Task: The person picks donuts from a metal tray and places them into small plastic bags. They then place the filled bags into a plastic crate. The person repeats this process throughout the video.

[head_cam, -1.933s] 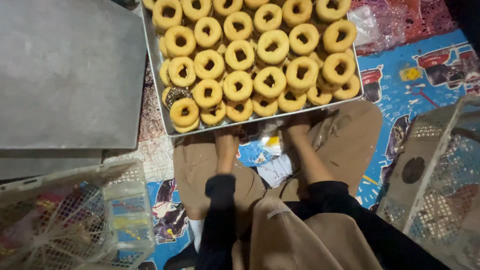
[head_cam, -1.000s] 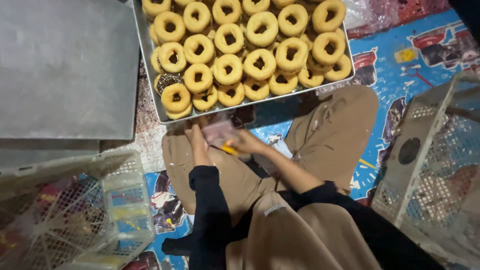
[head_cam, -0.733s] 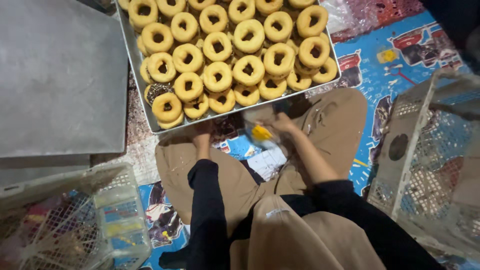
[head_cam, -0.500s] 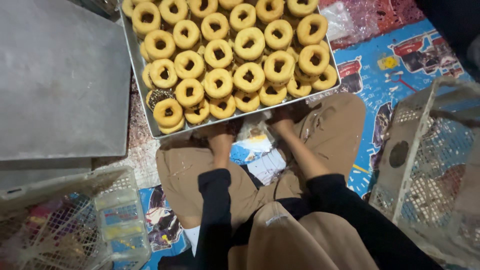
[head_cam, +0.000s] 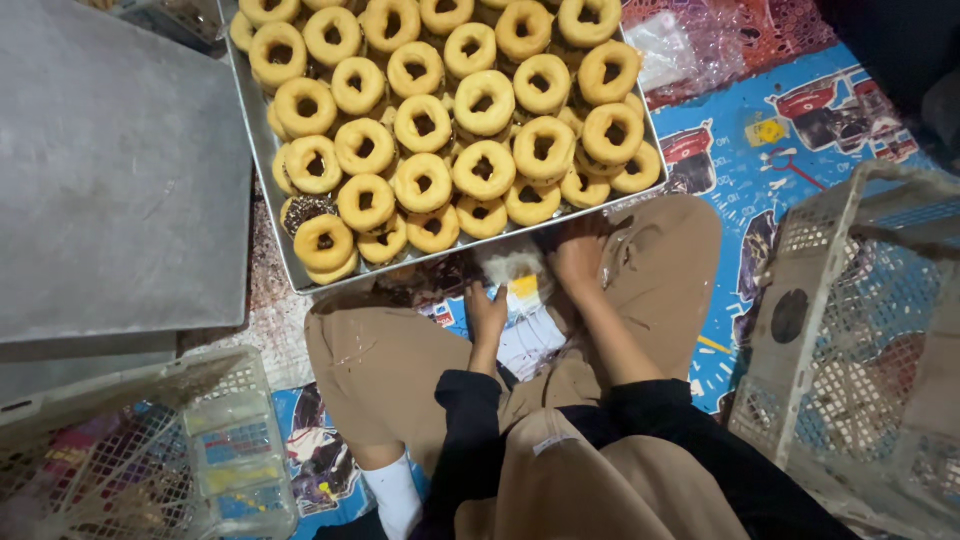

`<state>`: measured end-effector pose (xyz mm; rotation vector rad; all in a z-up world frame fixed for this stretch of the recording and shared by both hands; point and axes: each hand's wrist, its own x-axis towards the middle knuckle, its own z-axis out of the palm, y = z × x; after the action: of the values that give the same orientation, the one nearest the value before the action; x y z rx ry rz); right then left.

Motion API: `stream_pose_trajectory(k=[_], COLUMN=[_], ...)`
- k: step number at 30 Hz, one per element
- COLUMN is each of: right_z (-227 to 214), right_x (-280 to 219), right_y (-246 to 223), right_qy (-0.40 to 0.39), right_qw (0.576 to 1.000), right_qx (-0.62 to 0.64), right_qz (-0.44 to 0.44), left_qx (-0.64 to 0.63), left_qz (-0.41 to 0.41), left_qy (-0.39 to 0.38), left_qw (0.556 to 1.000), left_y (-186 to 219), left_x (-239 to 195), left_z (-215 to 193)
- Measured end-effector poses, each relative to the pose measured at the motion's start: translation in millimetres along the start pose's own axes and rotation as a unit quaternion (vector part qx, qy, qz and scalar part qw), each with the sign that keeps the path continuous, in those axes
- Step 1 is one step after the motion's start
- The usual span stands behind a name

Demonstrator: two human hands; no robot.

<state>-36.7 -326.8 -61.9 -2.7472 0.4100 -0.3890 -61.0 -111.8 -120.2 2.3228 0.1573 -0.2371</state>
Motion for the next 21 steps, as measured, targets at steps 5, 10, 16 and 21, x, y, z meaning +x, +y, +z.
stream_pose_trajectory(k=[5,10,16,21], right_z=[-14.5,7.9,32.4,37.1], right_x=[38.1,72.0,90.2,87.8], right_y=[-4.5,13.4,31.9,42.7], right_qy=[0.065,-0.035,-0.011,-0.050], right_qw=[0.990,0.995,0.993,0.981], right_qx=[0.123,-0.002,0.064,0.107], right_qz=[-0.036,0.090,0.102,0.154], left_qx=[-0.137,0.014,0.172,0.200], left_qz=[0.008,-0.052,0.128,0.203], left_qy=[0.013,-0.007,-0.068,-0.076], left_qw=[0.990,0.999,0.974,0.956], left_y=[17.2,15.0,36.9,67.7], left_x=[26.6,18.9,-10.8,-20.2], left_z=[4.0,-2.6,-20.5,-27.5])
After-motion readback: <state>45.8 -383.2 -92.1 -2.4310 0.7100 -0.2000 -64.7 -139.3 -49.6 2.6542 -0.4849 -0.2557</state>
